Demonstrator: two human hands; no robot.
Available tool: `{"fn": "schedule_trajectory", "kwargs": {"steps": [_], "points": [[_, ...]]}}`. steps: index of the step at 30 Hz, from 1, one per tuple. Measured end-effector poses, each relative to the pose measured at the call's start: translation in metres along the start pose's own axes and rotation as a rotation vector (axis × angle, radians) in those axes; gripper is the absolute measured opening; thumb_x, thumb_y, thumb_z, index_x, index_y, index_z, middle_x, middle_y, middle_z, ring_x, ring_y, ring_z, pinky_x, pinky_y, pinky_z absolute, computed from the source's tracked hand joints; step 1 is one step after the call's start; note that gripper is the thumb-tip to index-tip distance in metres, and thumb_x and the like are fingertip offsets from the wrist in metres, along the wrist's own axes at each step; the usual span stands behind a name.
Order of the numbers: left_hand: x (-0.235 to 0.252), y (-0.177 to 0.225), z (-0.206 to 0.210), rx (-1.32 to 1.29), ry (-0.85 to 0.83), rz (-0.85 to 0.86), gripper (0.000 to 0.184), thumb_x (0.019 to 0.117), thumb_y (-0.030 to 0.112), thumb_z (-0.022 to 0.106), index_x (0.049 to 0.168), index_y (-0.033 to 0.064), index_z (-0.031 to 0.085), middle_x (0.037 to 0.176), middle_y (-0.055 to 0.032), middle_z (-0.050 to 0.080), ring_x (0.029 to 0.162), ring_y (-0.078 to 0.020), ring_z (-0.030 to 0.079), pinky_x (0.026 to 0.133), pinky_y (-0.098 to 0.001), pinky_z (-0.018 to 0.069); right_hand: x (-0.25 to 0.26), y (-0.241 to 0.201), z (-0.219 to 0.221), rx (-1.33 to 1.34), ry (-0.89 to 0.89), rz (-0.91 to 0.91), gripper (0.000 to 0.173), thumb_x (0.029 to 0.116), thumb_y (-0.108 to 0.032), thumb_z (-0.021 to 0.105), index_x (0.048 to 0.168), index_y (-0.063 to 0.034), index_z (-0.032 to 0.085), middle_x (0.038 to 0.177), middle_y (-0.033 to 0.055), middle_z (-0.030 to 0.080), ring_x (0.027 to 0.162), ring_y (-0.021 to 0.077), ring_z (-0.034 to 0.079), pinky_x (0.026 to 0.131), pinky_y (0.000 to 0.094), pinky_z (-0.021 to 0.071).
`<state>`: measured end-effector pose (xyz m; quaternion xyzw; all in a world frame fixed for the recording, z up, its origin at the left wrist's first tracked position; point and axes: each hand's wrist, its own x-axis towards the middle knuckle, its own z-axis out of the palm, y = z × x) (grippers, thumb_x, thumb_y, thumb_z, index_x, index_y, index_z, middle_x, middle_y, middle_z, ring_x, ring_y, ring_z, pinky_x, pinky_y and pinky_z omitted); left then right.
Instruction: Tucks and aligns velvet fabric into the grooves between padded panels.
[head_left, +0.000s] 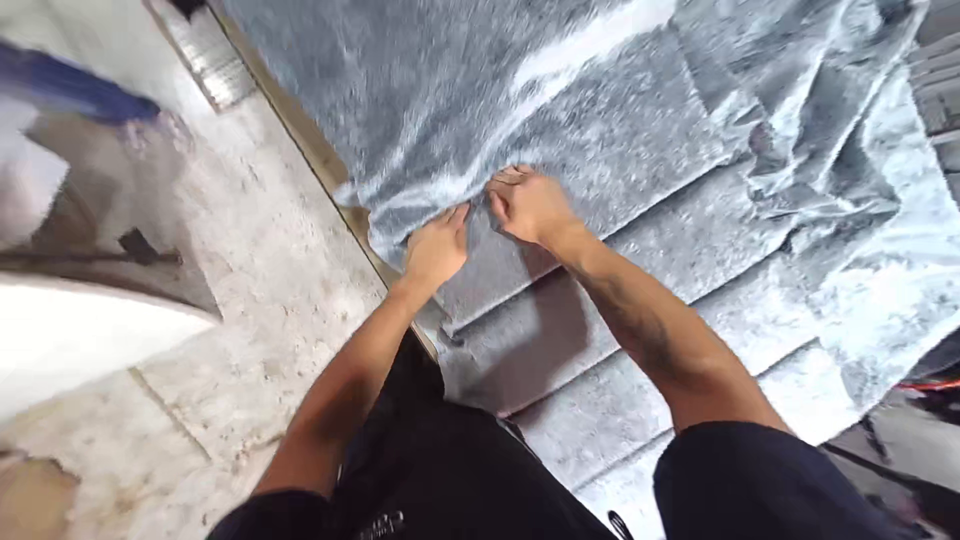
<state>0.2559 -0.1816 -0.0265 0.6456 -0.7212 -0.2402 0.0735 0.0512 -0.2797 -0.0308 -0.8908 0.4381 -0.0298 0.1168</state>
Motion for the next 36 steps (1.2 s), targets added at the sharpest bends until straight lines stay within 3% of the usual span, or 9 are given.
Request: {"fn": "schedule_trajectory", "kwargs": {"steps": [5, 9, 14, 19, 24, 26, 29, 33, 36], "points": [[-0.016, -0.048, 0.004, -0.413, -0.046, -0.076, 0.040, 0.1082, 0.032, 0.044, 0.143, 0.0264, 0.063, 0.136, 0.0000, 0.068, 0.125, -0.0196, 0.065, 0.109, -0.0517, 0.0477, -0.004, -0.051, 0.029, 0.228, 0.044, 0.153, 0.039, 0.1010, -0.033, 0.045, 0.096, -0.0065, 0.073, 0.106, 0.0154, 0.072, 0.109, 0.0346, 0.067, 0.094, 0.0555, 0.0530], [-0.028, -0.034, -0.012, -0.335, 0.054, -0.063, 0.040, 0.1059, 0.022, 0.044, 0.138, 0.0147, 0.066, 0.115, -0.0111, 0.075, 0.104, -0.0224, 0.072, 0.093, -0.0483, 0.0564, -0.023, -0.040, 0.016, 0.473, 0.122, -0.015, 0.037, 0.1062, -0.027, 0.045, 0.126, -0.0114, 0.072, 0.129, 0.0079, 0.070, 0.129, 0.0235, 0.060, 0.113, 0.0428, 0.0462], [0.046, 0.039, 0.028, 0.011, 0.001, 0.302, 0.052, 0.1070, 0.023, 0.039, 0.153, -0.0016, 0.043, 0.161, -0.0168, 0.040, 0.152, -0.0274, 0.035, 0.126, -0.0445, 0.0279, -0.031, 0.050, 0.019, 0.284, 0.279, 0.132, 0.042, 0.1069, -0.027, 0.040, 0.129, -0.0053, 0.069, 0.138, 0.0135, 0.066, 0.138, 0.0296, 0.054, 0.121, 0.0455, 0.0366], [0.098, 0.077, 0.051, 0.236, -0.048, 0.264, 0.056, 0.1068, 0.026, 0.036, 0.153, -0.0069, 0.039, 0.157, -0.0239, 0.043, 0.147, -0.0343, 0.042, 0.119, -0.0468, 0.0370, -0.015, 0.095, 0.015, 0.183, 0.205, 0.112, 0.045, 0.1035, -0.030, 0.038, 0.128, -0.0094, 0.069, 0.135, 0.0119, 0.067, 0.134, 0.0298, 0.057, 0.114, 0.0474, 0.0442], [0.098, 0.066, 0.013, 0.196, -0.103, 0.235, 0.041, 0.0987, 0.021, 0.048, 0.130, 0.0029, 0.067, 0.131, -0.0139, 0.069, 0.105, -0.0312, 0.072, 0.073, -0.0526, 0.0592, 0.008, 0.052, 0.011, 0.260, 0.211, 0.338, 0.041, 0.1027, -0.033, 0.043, 0.091, -0.0069, 0.073, 0.099, 0.0124, 0.072, 0.106, 0.0307, 0.068, 0.096, 0.0497, 0.0530], [0.088, 0.053, 0.012, 0.093, -0.082, 0.259, 0.038, 0.0984, 0.021, 0.048, 0.123, 0.0035, 0.071, 0.130, -0.0135, 0.070, 0.112, -0.0283, 0.071, 0.084, -0.0481, 0.0592, 0.003, 0.042, 0.013, 0.398, 0.184, 0.196, 0.039, 0.1031, -0.030, 0.044, 0.090, -0.0094, 0.074, 0.095, 0.0081, 0.071, 0.102, 0.0256, 0.067, 0.094, 0.0437, 0.0530], [0.089, 0.048, 0.019, -0.160, -0.089, 0.335, 0.052, 0.1048, 0.025, 0.042, 0.149, -0.0018, 0.050, 0.156, -0.0177, 0.047, 0.146, -0.0258, 0.046, 0.120, -0.0407, 0.0405, -0.017, 0.116, -0.017, 0.345, 0.190, 0.136, 0.041, 0.1054, -0.030, 0.041, 0.115, -0.0087, 0.075, 0.123, 0.0083, 0.072, 0.127, 0.0250, 0.062, 0.110, 0.0455, 0.0492], [0.146, 0.106, 0.051, -0.069, -0.064, 0.475, 0.055, 0.1050, 0.024, 0.041, 0.151, -0.0052, 0.045, 0.162, -0.0211, 0.037, 0.155, -0.0316, 0.028, 0.128, -0.0469, 0.0228, -0.019, 0.163, -0.015, 0.264, 0.251, 0.227, 0.045, 0.1077, -0.032, 0.039, 0.124, -0.0052, 0.071, 0.133, 0.0137, 0.068, 0.134, 0.0303, 0.057, 0.116, 0.0468, 0.0434], [0.176, 0.139, 0.066, 0.069, -0.073, 0.448, 0.055, 0.1050, 0.025, 0.039, 0.147, -0.0090, 0.047, 0.158, -0.0292, 0.039, 0.151, -0.0391, 0.032, 0.125, -0.0501, 0.0254, -0.013, 0.187, -0.010, 0.237, 0.221, 0.132, 0.047, 0.1074, -0.030, 0.036, 0.122, -0.0048, 0.073, 0.131, 0.0135, 0.070, 0.132, 0.0300, 0.060, 0.115, 0.0448, 0.0430]]}}
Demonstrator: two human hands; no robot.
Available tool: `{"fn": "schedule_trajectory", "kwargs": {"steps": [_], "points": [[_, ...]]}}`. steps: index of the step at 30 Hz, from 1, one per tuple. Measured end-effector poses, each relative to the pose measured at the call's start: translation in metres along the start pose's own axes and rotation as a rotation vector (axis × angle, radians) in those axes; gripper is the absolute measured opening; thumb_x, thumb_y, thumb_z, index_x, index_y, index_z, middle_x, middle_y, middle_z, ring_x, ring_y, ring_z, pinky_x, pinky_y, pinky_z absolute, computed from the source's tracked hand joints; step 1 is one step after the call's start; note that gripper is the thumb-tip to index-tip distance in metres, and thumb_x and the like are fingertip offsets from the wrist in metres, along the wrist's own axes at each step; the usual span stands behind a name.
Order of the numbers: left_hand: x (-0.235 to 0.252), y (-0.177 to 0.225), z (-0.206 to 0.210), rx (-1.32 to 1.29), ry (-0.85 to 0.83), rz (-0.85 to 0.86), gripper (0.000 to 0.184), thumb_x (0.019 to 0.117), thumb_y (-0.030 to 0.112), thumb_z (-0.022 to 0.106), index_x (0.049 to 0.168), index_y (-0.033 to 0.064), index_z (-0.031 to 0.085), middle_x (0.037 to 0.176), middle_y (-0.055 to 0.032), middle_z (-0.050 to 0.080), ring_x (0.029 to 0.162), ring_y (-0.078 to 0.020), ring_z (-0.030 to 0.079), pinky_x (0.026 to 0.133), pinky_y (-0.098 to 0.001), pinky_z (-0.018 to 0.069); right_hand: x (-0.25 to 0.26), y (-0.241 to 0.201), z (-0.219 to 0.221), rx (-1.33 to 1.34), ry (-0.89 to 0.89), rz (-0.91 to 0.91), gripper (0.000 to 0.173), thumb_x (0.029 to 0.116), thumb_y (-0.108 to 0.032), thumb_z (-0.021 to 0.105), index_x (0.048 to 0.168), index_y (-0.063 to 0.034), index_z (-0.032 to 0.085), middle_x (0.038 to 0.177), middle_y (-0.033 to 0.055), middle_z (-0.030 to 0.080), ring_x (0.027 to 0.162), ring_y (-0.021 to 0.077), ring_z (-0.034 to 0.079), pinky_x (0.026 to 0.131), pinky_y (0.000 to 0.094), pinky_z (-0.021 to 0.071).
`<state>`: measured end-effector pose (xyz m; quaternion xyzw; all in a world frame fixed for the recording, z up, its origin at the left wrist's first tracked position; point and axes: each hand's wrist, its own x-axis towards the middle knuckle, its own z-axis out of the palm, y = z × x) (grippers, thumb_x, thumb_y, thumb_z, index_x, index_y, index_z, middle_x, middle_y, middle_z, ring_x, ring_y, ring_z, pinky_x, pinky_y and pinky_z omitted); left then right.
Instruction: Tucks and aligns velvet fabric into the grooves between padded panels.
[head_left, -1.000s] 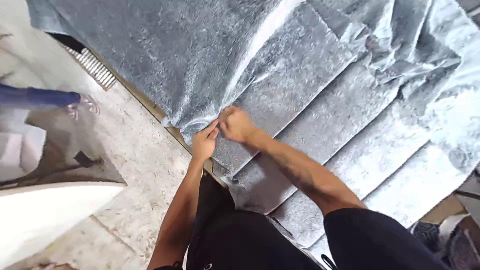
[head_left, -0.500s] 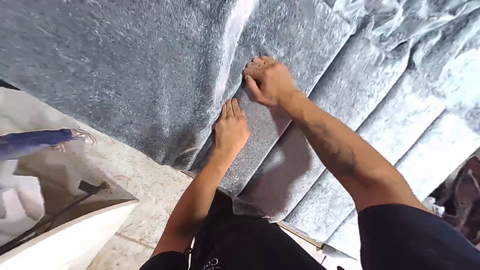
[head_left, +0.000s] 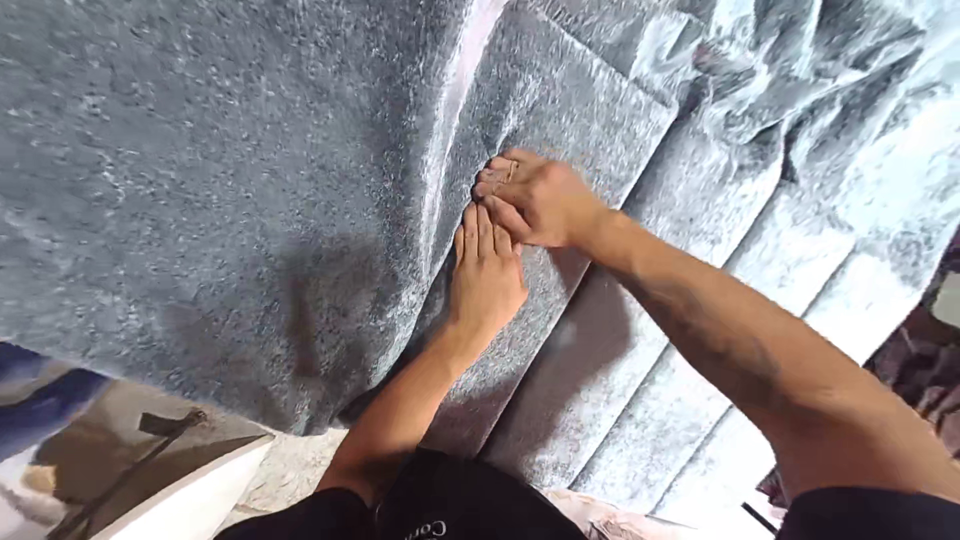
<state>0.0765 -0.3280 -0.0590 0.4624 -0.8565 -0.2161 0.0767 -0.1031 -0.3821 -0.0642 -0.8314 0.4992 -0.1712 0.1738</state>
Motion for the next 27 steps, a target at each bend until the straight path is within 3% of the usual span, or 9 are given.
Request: {"fn": "schedule_trajectory", "kwargs": {"steps": [2, 4, 7, 12, 17, 19, 21, 25, 27], "points": [[0.017, -0.001, -0.002, -0.012, -0.022, -0.055, 0.055, 0.1073, 0.025, 0.037, 0.155, -0.0020, 0.040, 0.161, -0.0193, 0.040, 0.149, -0.0288, 0.040, 0.119, -0.0443, 0.0380, 0.010, 0.036, -0.017, -0.120, 0.007, 0.064, 0.045, 0.1060, -0.031, 0.037, 0.121, -0.0069, 0.072, 0.128, 0.0134, 0.070, 0.127, 0.0315, 0.061, 0.107, 0.0480, 0.0489], [0.013, -0.007, -0.012, -0.037, -0.026, -0.122, 0.048, 0.1053, 0.022, 0.041, 0.150, 0.0078, 0.051, 0.153, -0.0084, 0.053, 0.135, -0.0210, 0.058, 0.097, -0.0415, 0.0565, 0.012, 0.025, -0.014, -0.139, 0.005, 0.165, 0.043, 0.1056, -0.031, 0.039, 0.113, -0.0044, 0.072, 0.118, 0.0167, 0.071, 0.119, 0.0347, 0.063, 0.099, 0.0511, 0.0508], [0.014, -0.018, -0.020, -0.093, 0.033, -0.119, 0.036, 0.1003, 0.019, 0.048, 0.123, 0.0074, 0.073, 0.134, -0.0088, 0.069, 0.119, -0.0231, 0.069, 0.085, -0.0428, 0.0607, 0.012, -0.003, -0.003, -0.060, -0.042, 0.094, 0.045, 0.1045, -0.032, 0.040, 0.103, -0.0028, 0.074, 0.111, 0.0170, 0.072, 0.116, 0.0338, 0.065, 0.102, 0.0485, 0.0498], [0.009, -0.027, -0.015, -0.238, 0.061, -0.127, 0.042, 0.1034, 0.021, 0.044, 0.137, 0.0119, 0.067, 0.140, -0.0026, 0.066, 0.102, -0.0162, 0.074, 0.075, -0.0362, 0.0607, 0.032, 0.075, -0.032, -0.222, -0.063, 0.131, 0.042, 0.1061, -0.029, 0.037, 0.103, -0.0037, 0.070, 0.112, 0.0178, 0.071, 0.113, 0.0373, 0.065, 0.086, 0.0541, 0.0533], [0.006, -0.031, -0.019, -0.285, 0.032, -0.093, 0.043, 0.1058, 0.025, 0.044, 0.143, 0.0105, 0.062, 0.146, -0.0033, 0.061, 0.119, -0.0148, 0.068, 0.091, -0.0330, 0.0592, 0.022, 0.045, -0.024, -0.219, -0.012, 0.171, 0.039, 0.1046, -0.025, 0.042, 0.113, -0.0010, 0.072, 0.122, 0.0182, 0.071, 0.122, 0.0349, 0.062, 0.106, 0.0472, 0.0475], [0.003, -0.029, -0.018, -0.277, 0.018, -0.098, 0.045, 0.1059, 0.027, 0.046, 0.144, 0.0091, 0.060, 0.149, -0.0049, 0.058, 0.126, -0.0154, 0.065, 0.097, -0.0334, 0.0574, 0.024, 0.084, -0.045, -0.224, -0.064, 0.210, 0.042, 0.1062, -0.030, 0.039, 0.110, -0.0039, 0.072, 0.116, 0.0189, 0.071, 0.115, 0.0376, 0.066, 0.095, 0.0558, 0.0524], [0.012, -0.018, -0.018, -0.288, 0.034, -0.090, 0.048, 0.1054, 0.031, 0.047, 0.146, 0.0072, 0.057, 0.151, -0.0079, 0.055, 0.131, -0.0171, 0.061, 0.102, -0.0337, 0.0554, 0.043, 0.135, -0.076, -0.259, -0.016, 0.475, 0.048, 0.1075, -0.036, 0.035, 0.098, -0.0041, 0.070, 0.097, 0.0193, 0.071, 0.098, 0.0385, 0.069, 0.085, 0.0616, 0.0504], [0.083, -0.005, -0.006, -0.380, 0.016, 0.098, 0.058, 0.1050, 0.032, 0.050, 0.155, 0.0027, 0.043, 0.164, -0.0105, 0.038, 0.152, -0.0185, 0.036, 0.121, -0.0354, 0.0381, 0.071, 0.190, -0.108, -0.193, 0.181, 0.764, 0.070, 0.0927, -0.066, 0.056, 0.138, -0.0132, 0.063, 0.112, 0.0120, 0.073, 0.100, 0.0300, 0.070, 0.093, 0.0568, 0.0533], [0.126, 0.003, -0.004, -0.419, -0.048, 0.127, 0.064, 0.1051, 0.035, 0.051, 0.159, 0.0050, 0.035, 0.168, -0.0071, 0.030, 0.152, -0.0149, 0.034, 0.121, -0.0347, 0.0380, 0.069, 0.197, -0.094, -0.123, 0.158, 0.768, 0.089, 0.0806, -0.071, 0.070, 0.145, -0.0118, 0.053, 0.133, 0.0206, 0.060, 0.114, 0.0388, 0.063, 0.093, 0.0646, 0.0514]]}}
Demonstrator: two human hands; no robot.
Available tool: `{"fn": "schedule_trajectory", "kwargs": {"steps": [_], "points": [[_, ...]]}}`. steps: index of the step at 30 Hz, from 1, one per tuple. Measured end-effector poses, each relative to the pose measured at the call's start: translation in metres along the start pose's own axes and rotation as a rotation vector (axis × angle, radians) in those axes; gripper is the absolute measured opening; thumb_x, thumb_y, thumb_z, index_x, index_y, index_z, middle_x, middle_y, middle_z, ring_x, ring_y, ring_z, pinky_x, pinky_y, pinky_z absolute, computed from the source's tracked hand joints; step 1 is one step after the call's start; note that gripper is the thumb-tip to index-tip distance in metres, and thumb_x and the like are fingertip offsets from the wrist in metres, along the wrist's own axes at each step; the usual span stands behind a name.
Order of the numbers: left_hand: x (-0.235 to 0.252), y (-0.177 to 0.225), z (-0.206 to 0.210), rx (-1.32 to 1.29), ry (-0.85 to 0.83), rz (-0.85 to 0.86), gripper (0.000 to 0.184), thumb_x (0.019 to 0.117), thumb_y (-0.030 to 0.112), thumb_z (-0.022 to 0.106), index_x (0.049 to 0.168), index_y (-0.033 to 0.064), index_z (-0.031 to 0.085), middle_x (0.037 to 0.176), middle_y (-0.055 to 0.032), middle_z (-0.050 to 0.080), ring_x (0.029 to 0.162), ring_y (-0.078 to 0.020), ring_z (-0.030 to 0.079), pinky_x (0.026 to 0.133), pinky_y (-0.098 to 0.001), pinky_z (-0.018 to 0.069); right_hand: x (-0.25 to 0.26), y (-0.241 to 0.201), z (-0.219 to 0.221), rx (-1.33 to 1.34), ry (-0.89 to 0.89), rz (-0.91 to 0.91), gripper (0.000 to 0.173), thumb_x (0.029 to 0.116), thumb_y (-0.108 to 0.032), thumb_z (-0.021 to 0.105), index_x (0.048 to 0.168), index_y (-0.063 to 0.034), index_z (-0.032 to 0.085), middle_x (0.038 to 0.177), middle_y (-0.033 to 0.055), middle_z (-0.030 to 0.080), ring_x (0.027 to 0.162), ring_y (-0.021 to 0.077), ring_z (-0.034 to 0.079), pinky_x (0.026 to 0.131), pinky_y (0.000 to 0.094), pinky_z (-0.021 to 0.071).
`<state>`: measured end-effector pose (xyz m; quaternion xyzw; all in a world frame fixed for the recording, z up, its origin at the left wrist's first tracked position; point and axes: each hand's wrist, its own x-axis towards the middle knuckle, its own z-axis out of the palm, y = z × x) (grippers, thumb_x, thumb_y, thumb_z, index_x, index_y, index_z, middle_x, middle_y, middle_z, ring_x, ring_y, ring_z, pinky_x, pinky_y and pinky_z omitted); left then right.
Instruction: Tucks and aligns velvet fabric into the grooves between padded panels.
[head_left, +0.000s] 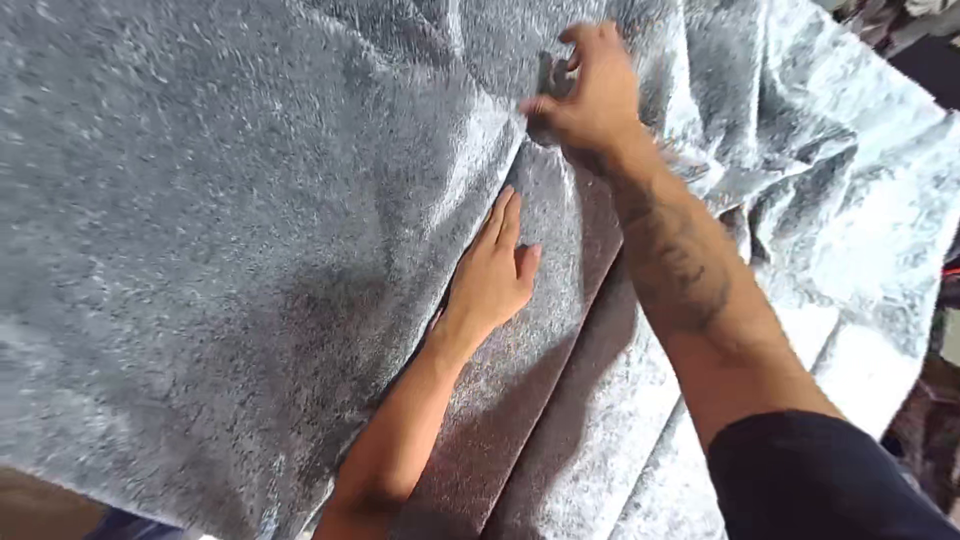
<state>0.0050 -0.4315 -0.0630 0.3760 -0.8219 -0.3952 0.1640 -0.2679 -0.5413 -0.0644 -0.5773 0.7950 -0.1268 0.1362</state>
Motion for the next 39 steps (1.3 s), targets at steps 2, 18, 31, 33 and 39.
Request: {"fn": "schedule_trajectory", "kwargs": {"steps": [2, 18, 31, 33, 39], "points": [[0.029, 0.003, 0.001, -0.020, -0.035, -0.013, 0.068, 0.1043, 0.037, 0.053, 0.161, 0.0079, 0.031, 0.170, -0.0038, 0.026, 0.149, -0.0131, 0.038, 0.117, -0.0352, 0.0425, -0.002, 0.010, 0.022, 0.034, -0.003, -0.029, 0.065, 0.0866, -0.057, 0.072, 0.129, -0.0086, 0.062, 0.131, 0.0218, 0.058, 0.116, 0.0388, 0.061, 0.096, 0.0617, 0.0513], [0.079, 0.017, 0.025, 0.093, 0.223, -0.119, 0.045, 0.1060, 0.024, 0.045, 0.146, 0.0084, 0.057, 0.152, -0.0026, 0.056, 0.125, -0.0136, 0.064, 0.103, -0.0343, 0.0538, 0.003, 0.022, 0.020, -0.055, 0.025, -0.058, 0.028, 0.0955, -0.026, 0.061, 0.108, -0.0028, 0.072, 0.116, 0.0203, 0.070, 0.118, 0.0384, 0.063, 0.107, 0.0602, 0.0431], [0.079, 0.023, 0.029, 0.236, 0.275, -0.164, 0.044, 0.1038, 0.027, 0.048, 0.143, 0.0120, 0.062, 0.147, 0.0009, 0.060, 0.105, -0.0168, 0.073, 0.083, -0.0393, 0.0601, 0.064, 0.064, 0.004, -0.040, 0.197, 0.318, 0.041, 0.0902, -0.028, 0.062, 0.121, -0.0008, 0.068, 0.125, 0.0234, 0.067, 0.123, 0.0386, 0.062, 0.105, 0.0580, 0.0471], [0.080, 0.022, 0.027, 0.254, 0.194, -0.145, 0.048, 0.1051, 0.030, 0.047, 0.148, 0.0108, 0.056, 0.153, -0.0001, 0.054, 0.107, -0.0189, 0.072, 0.082, -0.0422, 0.0599, 0.051, 0.088, -0.013, 0.021, 0.307, 0.295, 0.038, 0.0873, -0.019, 0.062, 0.119, -0.0001, 0.069, 0.122, 0.0237, 0.068, 0.122, 0.0383, 0.062, 0.106, 0.0569, 0.0447], [0.130, 0.019, 0.025, 0.188, -0.047, -0.212, 0.046, 0.1098, 0.030, 0.035, 0.147, 0.0125, 0.056, 0.146, -0.0047, 0.060, 0.122, -0.0261, 0.065, 0.101, -0.0526, 0.0531, 0.054, 0.120, -0.026, 0.000, 0.684, 0.339, 0.044, 0.0923, -0.019, 0.054, 0.129, 0.0054, 0.061, 0.127, 0.0169, 0.066, 0.127, 0.0237, 0.058, 0.112, 0.0355, 0.0393]]}}
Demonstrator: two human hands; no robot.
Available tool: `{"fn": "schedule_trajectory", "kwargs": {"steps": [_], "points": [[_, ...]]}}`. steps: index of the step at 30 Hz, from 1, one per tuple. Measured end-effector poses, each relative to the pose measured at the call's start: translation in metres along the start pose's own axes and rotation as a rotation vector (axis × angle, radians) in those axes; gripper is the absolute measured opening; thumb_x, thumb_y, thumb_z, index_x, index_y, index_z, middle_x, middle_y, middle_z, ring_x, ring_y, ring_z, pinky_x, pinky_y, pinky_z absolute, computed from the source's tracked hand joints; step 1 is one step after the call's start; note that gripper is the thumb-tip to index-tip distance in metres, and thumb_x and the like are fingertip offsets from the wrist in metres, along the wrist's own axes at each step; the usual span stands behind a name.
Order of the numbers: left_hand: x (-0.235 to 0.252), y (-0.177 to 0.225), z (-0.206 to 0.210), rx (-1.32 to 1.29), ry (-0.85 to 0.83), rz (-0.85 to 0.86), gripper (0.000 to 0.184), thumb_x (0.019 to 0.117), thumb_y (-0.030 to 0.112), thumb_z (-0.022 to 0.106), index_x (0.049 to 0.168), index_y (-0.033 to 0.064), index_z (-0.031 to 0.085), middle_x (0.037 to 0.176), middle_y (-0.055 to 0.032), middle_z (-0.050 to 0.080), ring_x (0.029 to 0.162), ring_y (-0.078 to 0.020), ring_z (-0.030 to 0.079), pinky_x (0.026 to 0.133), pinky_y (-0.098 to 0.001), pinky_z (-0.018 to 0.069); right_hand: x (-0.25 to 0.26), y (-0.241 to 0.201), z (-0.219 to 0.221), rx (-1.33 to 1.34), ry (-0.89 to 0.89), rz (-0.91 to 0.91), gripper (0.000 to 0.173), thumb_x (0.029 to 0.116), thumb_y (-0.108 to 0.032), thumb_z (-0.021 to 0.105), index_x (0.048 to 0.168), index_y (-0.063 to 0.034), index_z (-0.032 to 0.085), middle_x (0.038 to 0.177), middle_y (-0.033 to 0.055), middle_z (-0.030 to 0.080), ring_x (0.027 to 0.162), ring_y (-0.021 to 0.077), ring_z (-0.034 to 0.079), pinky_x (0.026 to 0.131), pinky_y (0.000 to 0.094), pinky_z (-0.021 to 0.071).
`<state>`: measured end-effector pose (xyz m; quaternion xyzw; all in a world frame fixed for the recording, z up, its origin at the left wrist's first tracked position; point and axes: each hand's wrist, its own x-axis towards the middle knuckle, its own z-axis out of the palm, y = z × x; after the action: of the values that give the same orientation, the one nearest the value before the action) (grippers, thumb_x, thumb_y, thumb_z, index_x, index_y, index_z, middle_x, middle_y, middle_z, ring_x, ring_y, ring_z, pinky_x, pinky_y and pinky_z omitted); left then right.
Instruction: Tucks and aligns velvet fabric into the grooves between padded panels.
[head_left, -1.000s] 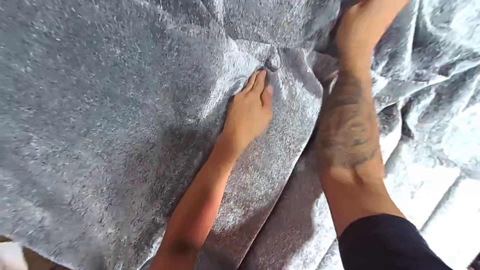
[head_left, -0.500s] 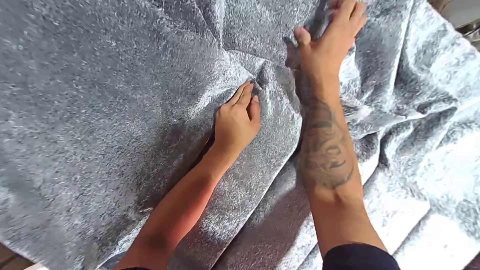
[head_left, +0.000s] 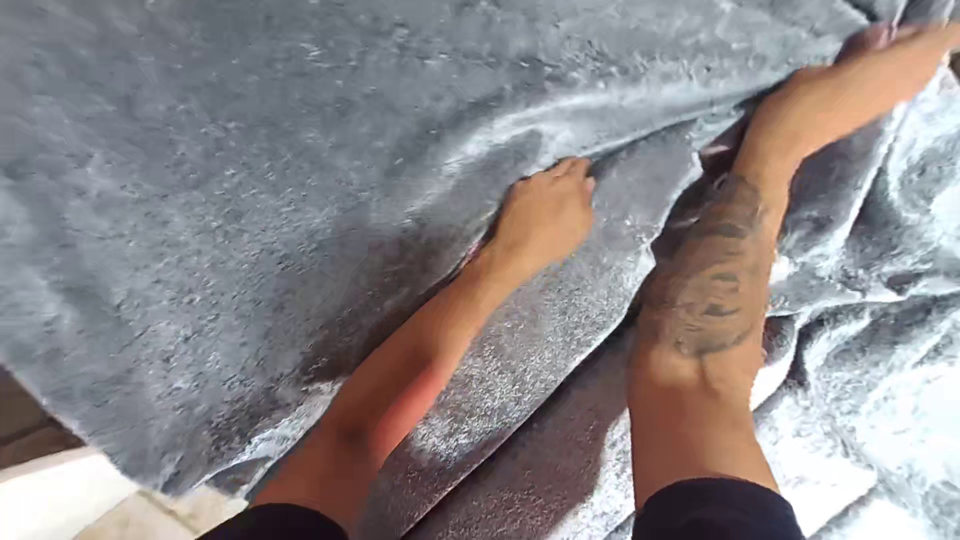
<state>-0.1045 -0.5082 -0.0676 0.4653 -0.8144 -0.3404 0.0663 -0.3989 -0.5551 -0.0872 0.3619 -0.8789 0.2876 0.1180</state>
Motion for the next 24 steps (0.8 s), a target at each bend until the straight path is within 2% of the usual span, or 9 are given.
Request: {"fn": "schedule_trajectory", "kwargs": {"steps": [2, 5, 8, 11, 13, 16, 18, 21, 24], "points": [[0.010, -0.002, 0.000, -0.093, -0.013, 0.040, 0.045, 0.1096, 0.029, 0.035, 0.146, 0.0126, 0.057, 0.145, -0.0053, 0.061, 0.127, -0.0246, 0.062, 0.106, -0.0510, 0.0500, -0.011, -0.004, 0.015, 0.004, 0.120, 0.046, 0.052, 0.0972, -0.025, 0.051, 0.138, 0.0079, 0.054, 0.132, 0.0207, 0.062, 0.129, 0.0270, 0.056, 0.113, 0.0331, 0.0388], [-0.045, -0.021, -0.015, -0.241, -0.042, 0.109, 0.050, 0.1114, 0.028, 0.037, 0.157, 0.0074, 0.040, 0.164, -0.0072, 0.038, 0.141, -0.0219, 0.051, 0.114, -0.0448, 0.0449, -0.039, -0.033, -0.016, -0.102, 0.044, -0.144, 0.061, 0.0994, -0.036, 0.053, 0.141, 0.0081, 0.051, 0.140, 0.0294, 0.054, 0.135, 0.0405, 0.049, 0.115, 0.0429, 0.0375], [-0.133, -0.043, -0.019, -0.207, -0.006, 0.024, 0.051, 0.1091, 0.022, 0.042, 0.158, 0.0088, 0.039, 0.163, -0.0061, 0.040, 0.124, -0.0217, 0.065, 0.099, -0.0415, 0.0560, -0.133, -0.086, -0.091, 0.016, -0.503, -0.719, 0.040, 0.1043, -0.028, 0.049, 0.122, 0.0048, 0.064, 0.127, 0.0262, 0.064, 0.124, 0.0389, 0.060, 0.108, 0.0533, 0.0462], [-0.114, -0.044, -0.005, -0.165, 0.081, 0.020, 0.047, 0.1029, 0.017, 0.047, 0.147, 0.0032, 0.052, 0.148, -0.0106, 0.057, 0.105, -0.0274, 0.072, 0.085, -0.0481, 0.0598, -0.222, -0.090, -0.113, 0.103, -0.696, -0.979, 0.042, 0.0962, -0.027, 0.057, 0.129, -0.0027, 0.067, 0.140, 0.0156, 0.063, 0.137, 0.0316, 0.053, 0.118, 0.0498, 0.0392], [-0.069, -0.036, -0.003, -0.240, 0.098, 0.035, 0.048, 0.1028, 0.017, 0.045, 0.148, 0.0037, 0.052, 0.149, -0.0096, 0.058, 0.118, -0.0271, 0.068, 0.097, -0.0488, 0.0563, -0.229, -0.089, -0.120, 0.060, -0.666, -0.854, 0.044, 0.0966, -0.020, 0.058, 0.136, -0.0021, 0.064, 0.145, 0.0161, 0.059, 0.142, 0.0308, 0.049, 0.122, 0.0501, 0.0359], [-0.062, -0.036, -0.019, -0.372, -0.064, 0.064, 0.053, 0.1083, 0.019, 0.037, 0.160, 0.0068, 0.035, 0.161, -0.0101, 0.043, 0.141, -0.0263, 0.051, 0.117, -0.0486, 0.0407, -0.240, -0.111, -0.142, -0.124, -0.655, -0.617, 0.037, 0.1039, -0.019, 0.048, 0.131, -0.0002, 0.066, 0.144, 0.0195, 0.058, 0.138, 0.0342, 0.052, 0.118, 0.0551, 0.0365], [-0.115, -0.058, -0.031, -0.435, -0.053, 0.124, 0.053, 0.1093, 0.019, 0.039, 0.160, 0.0056, 0.033, 0.164, -0.0108, 0.038, 0.147, -0.0242, 0.044, 0.121, -0.0451, 0.0358, -0.270, -0.143, -0.153, -0.215, -0.776, -0.524, 0.050, 0.1041, -0.029, 0.050, 0.141, 0.0045, 0.056, 0.152, 0.0271, 0.047, 0.144, 0.0424, 0.042, 0.119, 0.0610, 0.0319], [-0.253, -0.099, -0.049, -0.445, -0.052, 0.041, 0.053, 0.1043, 0.010, 0.047, 0.157, 0.0096, 0.041, 0.160, -0.0073, 0.044, 0.144, -0.0200, 0.047, 0.119, -0.0416, 0.0396, -0.352, -0.177, -0.143, -0.334, -0.758, -0.496, 0.076, 0.0975, -0.027, 0.055, 0.156, 0.0123, 0.026, 0.165, 0.0354, 0.016, 0.155, 0.0499, 0.014, 0.124, 0.0660, 0.0151], [-0.356, -0.135, -0.056, -0.374, -0.031, -0.059, 0.053, 0.1052, 0.008, 0.039, 0.158, 0.0137, 0.042, 0.163, -0.0023, 0.042, 0.137, -0.0159, 0.055, 0.111, -0.0379, 0.0492, -0.332, -0.194, -0.105, -0.496, -0.715, -0.491, 0.074, 0.0931, -0.032, 0.059, 0.147, 0.0152, 0.041, 0.163, 0.0394, 0.014, 0.154, 0.0555, 0.004, 0.120, 0.0744, 0.0051]]}}
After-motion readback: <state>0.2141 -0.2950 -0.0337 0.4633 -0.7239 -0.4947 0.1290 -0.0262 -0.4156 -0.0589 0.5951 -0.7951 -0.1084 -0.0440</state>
